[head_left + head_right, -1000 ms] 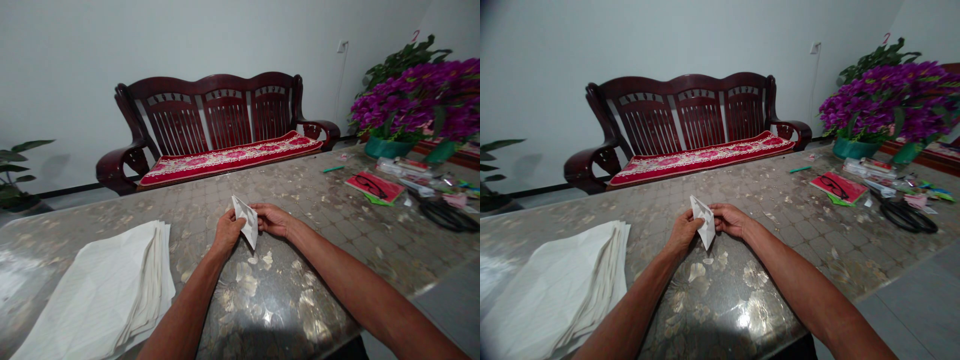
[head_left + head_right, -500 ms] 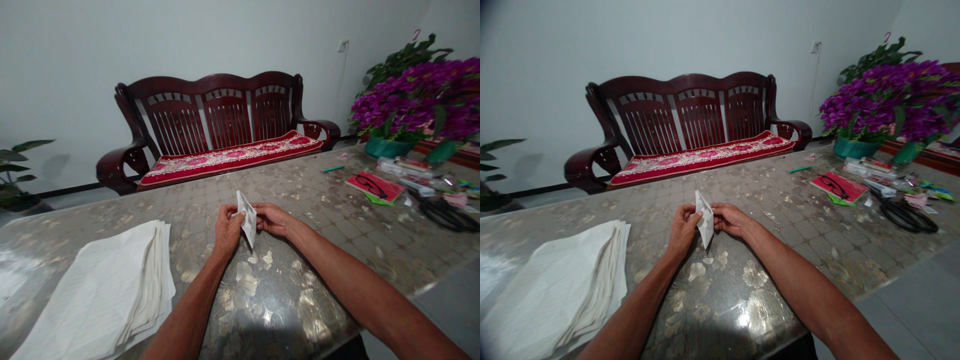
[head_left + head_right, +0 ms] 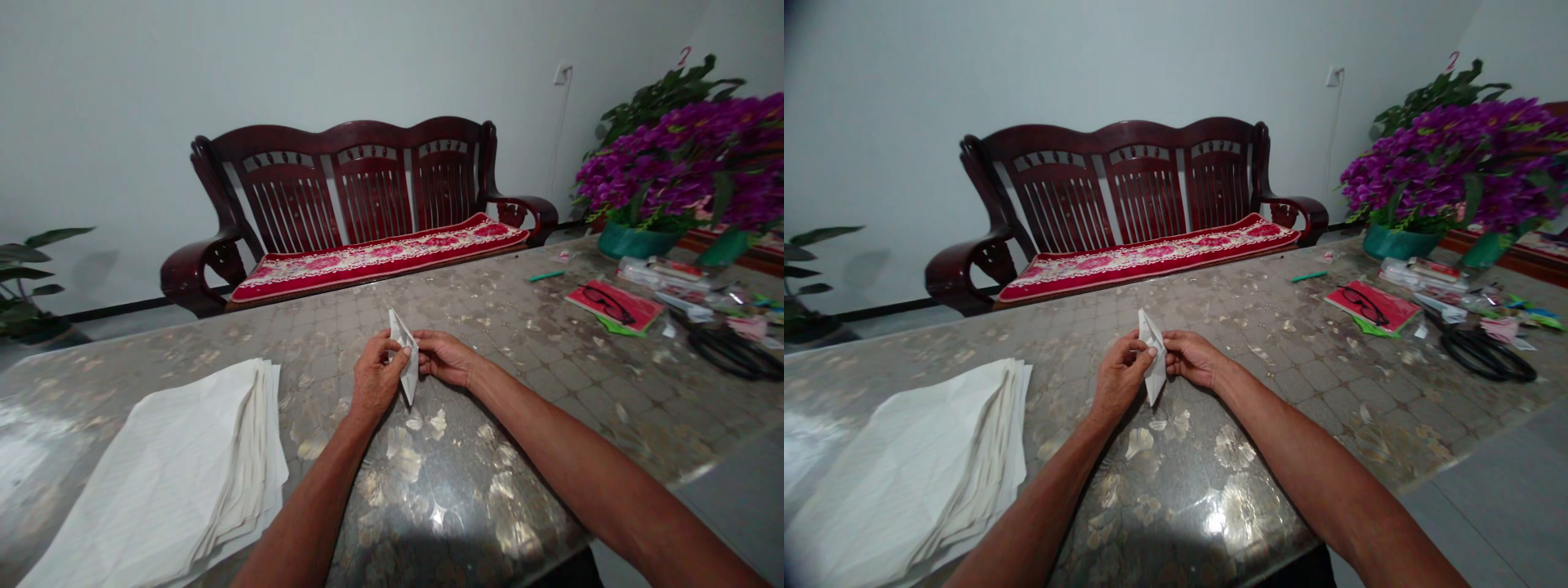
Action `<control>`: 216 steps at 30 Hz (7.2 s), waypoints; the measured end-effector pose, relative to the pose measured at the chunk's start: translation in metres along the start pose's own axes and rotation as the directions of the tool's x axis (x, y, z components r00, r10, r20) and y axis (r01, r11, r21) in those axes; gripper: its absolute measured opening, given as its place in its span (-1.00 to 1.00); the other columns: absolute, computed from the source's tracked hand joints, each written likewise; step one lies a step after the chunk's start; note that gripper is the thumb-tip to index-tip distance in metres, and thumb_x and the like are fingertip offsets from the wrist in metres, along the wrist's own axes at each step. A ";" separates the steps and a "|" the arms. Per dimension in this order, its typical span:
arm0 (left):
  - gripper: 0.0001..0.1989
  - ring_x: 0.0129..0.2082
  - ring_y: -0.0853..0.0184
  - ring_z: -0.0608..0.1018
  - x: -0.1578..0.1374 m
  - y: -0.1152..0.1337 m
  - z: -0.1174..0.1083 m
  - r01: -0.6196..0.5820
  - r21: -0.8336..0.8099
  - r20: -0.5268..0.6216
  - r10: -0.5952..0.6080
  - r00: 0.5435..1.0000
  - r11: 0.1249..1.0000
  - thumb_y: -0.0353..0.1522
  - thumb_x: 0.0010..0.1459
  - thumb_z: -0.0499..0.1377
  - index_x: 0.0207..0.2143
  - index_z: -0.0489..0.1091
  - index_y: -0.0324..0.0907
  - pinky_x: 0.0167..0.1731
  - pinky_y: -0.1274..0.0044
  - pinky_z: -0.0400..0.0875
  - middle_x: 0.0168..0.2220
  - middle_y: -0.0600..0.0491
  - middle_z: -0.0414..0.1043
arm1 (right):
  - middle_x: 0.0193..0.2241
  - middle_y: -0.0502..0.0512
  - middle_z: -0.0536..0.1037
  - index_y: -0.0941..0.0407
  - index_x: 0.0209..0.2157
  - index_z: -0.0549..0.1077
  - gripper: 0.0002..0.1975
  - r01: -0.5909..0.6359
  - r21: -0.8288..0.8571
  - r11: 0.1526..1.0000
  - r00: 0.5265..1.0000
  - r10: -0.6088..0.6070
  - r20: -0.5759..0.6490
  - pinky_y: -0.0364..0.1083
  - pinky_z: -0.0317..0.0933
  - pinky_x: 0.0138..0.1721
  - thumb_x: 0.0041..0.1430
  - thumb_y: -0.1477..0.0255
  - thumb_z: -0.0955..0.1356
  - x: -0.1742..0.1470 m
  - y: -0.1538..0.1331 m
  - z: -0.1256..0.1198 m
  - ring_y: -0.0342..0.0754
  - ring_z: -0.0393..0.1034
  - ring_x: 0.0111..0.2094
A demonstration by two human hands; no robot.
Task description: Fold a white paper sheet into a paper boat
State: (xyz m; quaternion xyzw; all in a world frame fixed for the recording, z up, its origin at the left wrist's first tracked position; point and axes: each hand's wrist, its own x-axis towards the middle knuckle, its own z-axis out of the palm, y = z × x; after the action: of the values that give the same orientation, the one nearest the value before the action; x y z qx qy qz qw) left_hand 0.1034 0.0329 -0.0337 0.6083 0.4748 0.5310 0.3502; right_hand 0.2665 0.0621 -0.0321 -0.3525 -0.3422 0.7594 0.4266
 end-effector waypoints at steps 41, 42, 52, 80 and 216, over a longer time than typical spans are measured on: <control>-0.82 -0.53 0.40 0.33 0.001 0.001 0.001 -0.109 0.395 -0.077 0.151 0.986 0.912 -0.36 0.05 0.17 -0.58 0.27 -0.12 -0.42 0.56 0.21 -0.55 0.16 0.28 | -0.55 -0.01 0.54 0.17 -0.25 0.43 -0.83 0.031 -0.088 0.996 0.989 -0.043 -0.140 -0.20 0.39 -0.58 0.09 0.59 0.41 -0.006 0.004 0.011 -0.18 0.41 -0.61; -0.81 -0.53 0.40 0.33 0.001 0.000 0.001 -0.110 0.403 -0.079 0.154 0.985 0.909 -0.36 0.05 0.17 -0.58 0.26 -0.12 -0.41 0.55 0.21 -0.55 0.16 0.27 | -0.55 -0.01 0.53 0.17 -0.25 0.42 -0.83 0.035 -0.089 0.995 0.987 -0.048 -0.151 -0.20 0.39 -0.58 0.09 0.59 0.42 -0.006 0.004 0.012 -0.18 0.41 -0.61; -0.82 -0.53 0.37 0.34 0.003 -0.006 0.000 -0.149 0.521 -0.134 0.253 0.958 0.840 -0.41 0.07 0.16 -0.56 0.24 -0.11 -0.41 0.54 0.22 -0.53 0.13 0.27 | -0.42 0.04 0.55 0.14 -0.22 0.42 -0.78 0.104 -0.206 0.973 0.973 -0.143 -0.182 -0.15 0.46 -0.50 0.18 0.34 0.45 -0.005 0.009 0.013 -0.15 0.47 -0.53; -0.85 -0.45 0.35 0.47 -0.001 -0.003 0.008 -0.159 0.636 -0.031 0.230 0.973 0.755 -0.30 0.24 0.16 -0.35 0.43 -0.17 -0.32 0.52 0.34 -0.34 0.01 0.46 | -0.31 0.09 0.64 0.15 -0.06 0.54 -0.70 -0.095 -0.937 0.337 0.814 -0.515 -0.268 -0.17 0.25 -0.27 0.15 0.44 0.37 -0.006 0.001 0.027 -0.05 0.50 -0.29; -0.65 -0.29 0.22 0.59 0.022 -0.016 -0.017 0.221 0.523 -0.205 -0.130 0.970 0.823 -0.35 0.16 0.05 -0.07 0.52 -0.16 -0.23 0.49 0.39 -0.35 0.00 0.58 | -0.18 0.30 0.64 0.18 -0.12 0.59 -0.64 -0.422 -0.901 -0.099 0.461 -0.879 -0.119 0.10 0.34 -0.09 0.18 0.27 0.32 -0.106 -0.071 -0.169 0.21 0.52 -0.17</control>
State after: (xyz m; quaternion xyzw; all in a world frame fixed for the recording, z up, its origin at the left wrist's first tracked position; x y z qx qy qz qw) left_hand 0.0830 0.0570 -0.0385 0.5911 0.6863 0.3873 0.1719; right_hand 0.4761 0.0334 -0.0349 -0.7421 -0.5858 -0.1347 0.2966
